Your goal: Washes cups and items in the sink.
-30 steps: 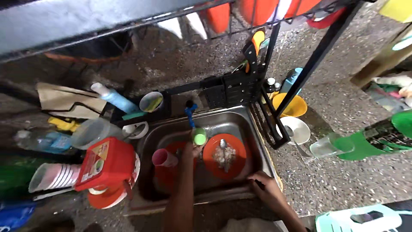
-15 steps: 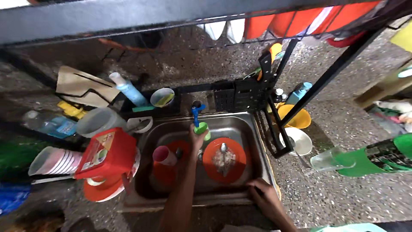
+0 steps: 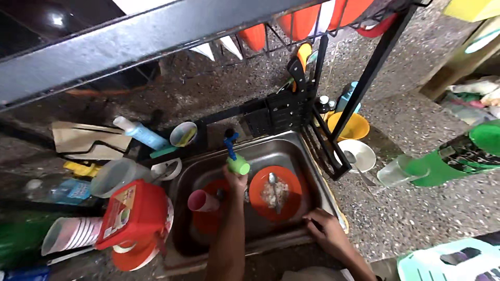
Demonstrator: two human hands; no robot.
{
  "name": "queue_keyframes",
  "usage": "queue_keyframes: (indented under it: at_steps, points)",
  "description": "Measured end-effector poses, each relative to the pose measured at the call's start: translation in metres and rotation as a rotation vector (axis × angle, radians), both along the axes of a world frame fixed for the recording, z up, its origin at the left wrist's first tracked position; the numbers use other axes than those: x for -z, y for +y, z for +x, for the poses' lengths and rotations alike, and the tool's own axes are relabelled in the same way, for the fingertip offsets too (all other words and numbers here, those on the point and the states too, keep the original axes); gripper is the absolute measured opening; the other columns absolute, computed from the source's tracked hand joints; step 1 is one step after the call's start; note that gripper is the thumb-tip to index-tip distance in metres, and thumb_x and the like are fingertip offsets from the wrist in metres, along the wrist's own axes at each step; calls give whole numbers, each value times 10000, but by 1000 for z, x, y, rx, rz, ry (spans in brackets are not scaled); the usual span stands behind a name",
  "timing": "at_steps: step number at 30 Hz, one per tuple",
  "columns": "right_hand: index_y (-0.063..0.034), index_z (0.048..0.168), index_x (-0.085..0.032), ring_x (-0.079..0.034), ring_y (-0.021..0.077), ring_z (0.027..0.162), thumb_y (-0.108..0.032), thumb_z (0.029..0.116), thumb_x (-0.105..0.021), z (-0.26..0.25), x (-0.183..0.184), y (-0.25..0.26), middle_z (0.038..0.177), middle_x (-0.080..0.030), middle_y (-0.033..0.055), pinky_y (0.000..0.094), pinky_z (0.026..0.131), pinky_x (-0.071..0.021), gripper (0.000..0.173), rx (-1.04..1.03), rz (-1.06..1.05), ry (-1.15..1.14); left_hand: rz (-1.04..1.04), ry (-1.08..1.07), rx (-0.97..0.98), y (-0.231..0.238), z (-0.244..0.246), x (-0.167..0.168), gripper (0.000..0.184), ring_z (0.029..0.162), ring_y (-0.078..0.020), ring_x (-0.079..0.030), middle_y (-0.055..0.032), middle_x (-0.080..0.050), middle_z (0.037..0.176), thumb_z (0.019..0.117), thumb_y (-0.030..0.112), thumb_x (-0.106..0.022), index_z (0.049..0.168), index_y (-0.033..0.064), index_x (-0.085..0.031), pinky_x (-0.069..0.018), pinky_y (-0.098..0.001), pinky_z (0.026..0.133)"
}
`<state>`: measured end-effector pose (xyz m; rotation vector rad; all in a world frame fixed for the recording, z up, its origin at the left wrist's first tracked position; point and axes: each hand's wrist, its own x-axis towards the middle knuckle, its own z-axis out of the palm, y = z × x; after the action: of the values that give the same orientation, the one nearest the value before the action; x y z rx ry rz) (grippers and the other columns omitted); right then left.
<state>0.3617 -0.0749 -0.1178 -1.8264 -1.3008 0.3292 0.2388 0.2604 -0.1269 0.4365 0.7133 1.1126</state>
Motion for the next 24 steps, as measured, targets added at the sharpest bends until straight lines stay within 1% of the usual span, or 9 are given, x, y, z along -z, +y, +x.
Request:
queue_keyframes:
  at_steps: [3,6,7,8,11,13,18,21,24]
  points:
    - [-133,948,-789,-723,180,915,-243,931,-556,0,2,1,917,-759,24,391,838,-596,259,6,2,-17,-2,40,24,2,-3,-1,453,998,-212,-645,-97,-630,1134,1056,466,-286,1286,130,-486,-568,-446,833]
    - [-131,950,-790,-724,178,927,-235,931,-560,1,1,1,925,-762,26,388,850,-594,254,-2,7,-14,53,397,150,2,-7,-1,377,1053,-250,-629,-160,-615,1217,1069,254,-397,1377,48,-469,-553,-453,876]
    - [-133,948,-789,-722,170,922,-232,928,-563,1,1,1,922,-760,23,378,848,-594,247,-2,11,-15,152,543,198,5,-9,8,416,1092,-269,-626,-194,-604,1268,1030,165,-487,1416,15,-456,-555,-451,895]
    - [-134,948,-788,-720,163,914,-230,926,-567,1,1,1,917,-757,20,369,841,-595,242,-1,12,-16,269,686,235,7,-12,13,551,1158,-291,-608,-229,-574,1337,957,112,-595,1466,-9,-421,-548,-456,937]
    - [-140,950,-788,-715,146,905,-232,928,-562,1,2,0,909,-754,9,354,829,-594,244,-3,3,-15,523,1035,220,7,-13,7,837,1246,-311,-598,-267,-580,1363,763,85,-828,1482,-46,-419,-518,-442,1047]
    - [-142,949,-787,-713,142,899,-228,927,-562,1,2,0,905,-749,9,349,822,-594,242,1,-7,-17,618,1202,206,3,-13,-3,912,1235,-310,-618,-256,-610,1335,714,121,-894,1483,-30,-427,-508,-450,1069]
    - [-149,967,-790,-713,145,908,-246,929,-563,2,2,0,916,-751,4,357,821,-597,250,-9,-26,-27,621,1364,176,0,-16,-16,909,1230,-337,-628,-247,-640,1301,760,241,-906,1495,1,-429,-496,-498,1076]
    - [-135,970,-789,-716,160,912,-220,923,-574,2,1,1,925,-754,11,370,830,-598,236,-18,-21,-23,540,1156,149,7,-21,-4,865,1261,-339,-599,-256,-596,1369,840,214,-842,1535,-2,-374,-497,-485,1075]
    - [-122,967,-788,-718,165,920,-209,913,-577,2,1,1,929,-759,13,372,842,-595,234,-33,7,-33,316,963,246,6,-22,-2,655,1199,-417,-606,-271,-555,1402,1006,220,-623,1579,97,-332,-549,-586,914]
